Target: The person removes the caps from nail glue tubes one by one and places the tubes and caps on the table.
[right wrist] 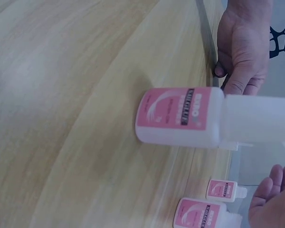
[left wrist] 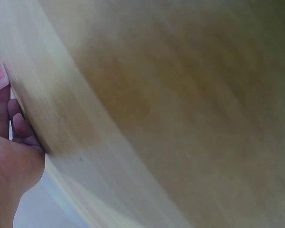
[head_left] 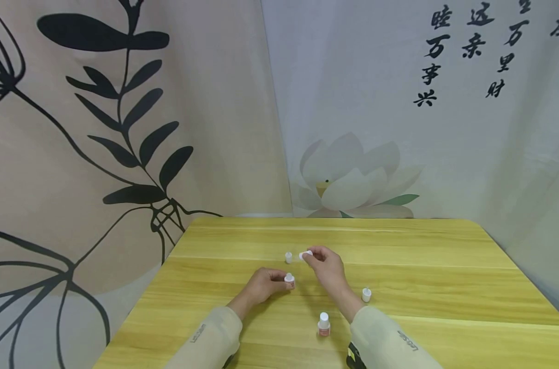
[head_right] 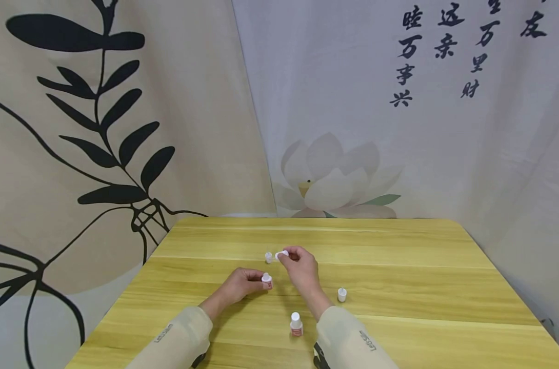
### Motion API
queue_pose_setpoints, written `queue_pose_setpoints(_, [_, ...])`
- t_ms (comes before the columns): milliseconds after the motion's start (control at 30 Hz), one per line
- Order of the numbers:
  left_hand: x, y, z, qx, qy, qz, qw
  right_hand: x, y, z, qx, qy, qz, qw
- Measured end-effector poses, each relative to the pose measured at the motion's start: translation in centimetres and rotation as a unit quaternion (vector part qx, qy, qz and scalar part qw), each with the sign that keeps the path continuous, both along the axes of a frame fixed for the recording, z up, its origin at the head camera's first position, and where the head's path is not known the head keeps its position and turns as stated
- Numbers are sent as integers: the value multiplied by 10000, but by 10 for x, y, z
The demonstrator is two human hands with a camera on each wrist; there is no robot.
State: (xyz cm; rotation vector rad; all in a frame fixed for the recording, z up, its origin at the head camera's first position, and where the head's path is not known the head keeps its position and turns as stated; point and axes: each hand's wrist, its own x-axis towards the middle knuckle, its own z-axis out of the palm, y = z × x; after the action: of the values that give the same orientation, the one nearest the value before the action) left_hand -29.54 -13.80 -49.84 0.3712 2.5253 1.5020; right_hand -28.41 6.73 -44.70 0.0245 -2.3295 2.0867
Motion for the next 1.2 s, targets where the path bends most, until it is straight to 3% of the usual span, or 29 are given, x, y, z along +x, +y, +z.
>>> queue_pose_setpoints(1200, [0,0,1,158,-64,-64,9998,1,1,-2,-83,36,-28,10000])
